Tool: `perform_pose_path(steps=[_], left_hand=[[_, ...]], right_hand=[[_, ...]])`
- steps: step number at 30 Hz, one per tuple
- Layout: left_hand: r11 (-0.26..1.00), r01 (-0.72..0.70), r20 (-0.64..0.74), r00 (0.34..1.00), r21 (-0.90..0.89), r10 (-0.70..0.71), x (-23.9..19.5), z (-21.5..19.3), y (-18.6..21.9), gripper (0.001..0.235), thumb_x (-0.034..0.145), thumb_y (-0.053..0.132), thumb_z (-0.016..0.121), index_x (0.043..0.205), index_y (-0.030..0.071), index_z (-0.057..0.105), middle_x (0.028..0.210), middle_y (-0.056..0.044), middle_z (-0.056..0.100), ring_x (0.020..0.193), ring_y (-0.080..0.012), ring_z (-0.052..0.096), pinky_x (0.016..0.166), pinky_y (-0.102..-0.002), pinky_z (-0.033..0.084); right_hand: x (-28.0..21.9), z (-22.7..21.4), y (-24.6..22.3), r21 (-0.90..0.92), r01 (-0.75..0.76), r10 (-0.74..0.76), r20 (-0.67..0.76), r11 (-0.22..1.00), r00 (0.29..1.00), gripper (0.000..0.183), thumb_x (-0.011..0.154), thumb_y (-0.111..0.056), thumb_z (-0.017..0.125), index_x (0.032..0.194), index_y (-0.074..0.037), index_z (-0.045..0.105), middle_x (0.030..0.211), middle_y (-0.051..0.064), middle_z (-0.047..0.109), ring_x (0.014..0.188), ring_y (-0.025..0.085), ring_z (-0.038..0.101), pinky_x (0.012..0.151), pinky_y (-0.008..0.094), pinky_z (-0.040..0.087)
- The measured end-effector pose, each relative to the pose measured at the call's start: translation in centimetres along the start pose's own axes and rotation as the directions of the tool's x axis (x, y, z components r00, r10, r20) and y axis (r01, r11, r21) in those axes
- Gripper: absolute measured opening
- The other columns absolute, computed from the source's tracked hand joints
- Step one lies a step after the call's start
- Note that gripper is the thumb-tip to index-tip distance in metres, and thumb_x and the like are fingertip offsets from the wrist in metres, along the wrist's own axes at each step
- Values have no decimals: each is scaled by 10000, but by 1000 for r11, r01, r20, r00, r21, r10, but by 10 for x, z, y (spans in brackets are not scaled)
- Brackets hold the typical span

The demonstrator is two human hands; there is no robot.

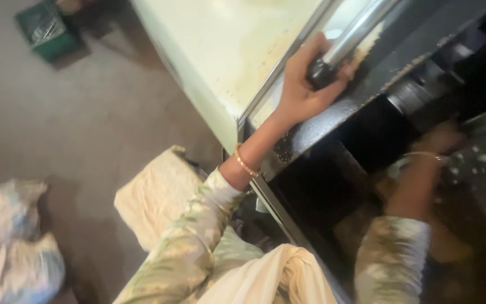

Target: The person wipes the exterior of a large industrial machine with a green cloth, then opens the door to clean the interior. They repeatedly insert and remove metal rods from the machine's interior, placing them into a green bin.

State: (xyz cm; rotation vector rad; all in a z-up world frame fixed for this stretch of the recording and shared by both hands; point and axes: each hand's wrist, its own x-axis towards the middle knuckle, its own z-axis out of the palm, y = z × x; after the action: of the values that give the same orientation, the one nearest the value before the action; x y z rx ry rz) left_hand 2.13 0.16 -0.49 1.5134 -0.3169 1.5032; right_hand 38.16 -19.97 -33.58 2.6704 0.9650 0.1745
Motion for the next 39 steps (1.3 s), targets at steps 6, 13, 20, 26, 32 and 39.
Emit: perform_pose_path(steps=[6, 13, 20, 26, 32, 39], left_hand=[[997, 61, 81, 995, 38, -64, -2, -7, -11, 335, 902, -13, 670, 1231, -9, 605, 1015, -65, 707, 867, -153, 720, 749, -274, 629], [978, 164, 41, 984, 131, -171, -8, -10, -8, 244, 955, 8, 716, 1177, 5, 615, 970, -64, 673, 820, -124, 670, 718, -261, 550], [939, 249, -195, 959, 237, -205, -43, -2, -50, 544, 1015, 53, 810, 1463, -26, 513, 1370, -167, 555, 1254, -256, 569, 1129, -394, 461], [959, 274, -292, 925, 71, -243, -49, -4, -81, 650, 983, -43, 902, 1492, -33, 498, 1498, -202, 482, 1429, -309, 457, 1265, -425, 307], [858, 326, -189, 886, -397, -423, -49, 36, -60, 651, 848, -251, 720, 1395, -35, 441, 1137, -183, 622, 1043, -286, 638, 935, -410, 586], [881, 340, 12, 934, -328, -356, -87, 102, 1, 770, 905, -215, 730, 1525, 7, 330, 1252, -137, 535, 1138, -228, 579, 1040, -360, 544]], right_hand=[[-180, 5, -133, 236, 568, -574, -51, 788, 817, 104, 934, -181, 626, 969, -117, 700, 927, 157, 727, 831, 339, 702, 754, 497, 566], [-312, -96, -155, 757, 59, -156, 58, 651, 986, 328, 910, -135, 653, 1237, -142, 632, 926, 179, 729, 833, 399, 692, 698, 516, 544], [-508, -115, -93, 875, -256, 377, 93, 410, 921, 271, 899, -69, 686, 1168, -97, 659, 977, 144, 760, 897, 297, 754, 742, 385, 591], [-684, -124, -33, 868, -409, 797, 27, 280, 604, 341, 869, 84, 694, 1175, -62, 651, 1129, 132, 707, 998, 199, 692, 860, 319, 558], [-748, -167, 13, 825, -398, 810, -117, 402, 575, 308, 846, 99, 656, 1117, -47, 660, 1487, 219, 562, 1196, 310, 659, 896, 346, 574], [-721, -212, 103, 640, -392, 734, -441, 661, 516, 276, 908, 44, 697, 1172, -32, 667, 1619, 254, 484, 1416, 407, 560, 1105, 450, 513]])
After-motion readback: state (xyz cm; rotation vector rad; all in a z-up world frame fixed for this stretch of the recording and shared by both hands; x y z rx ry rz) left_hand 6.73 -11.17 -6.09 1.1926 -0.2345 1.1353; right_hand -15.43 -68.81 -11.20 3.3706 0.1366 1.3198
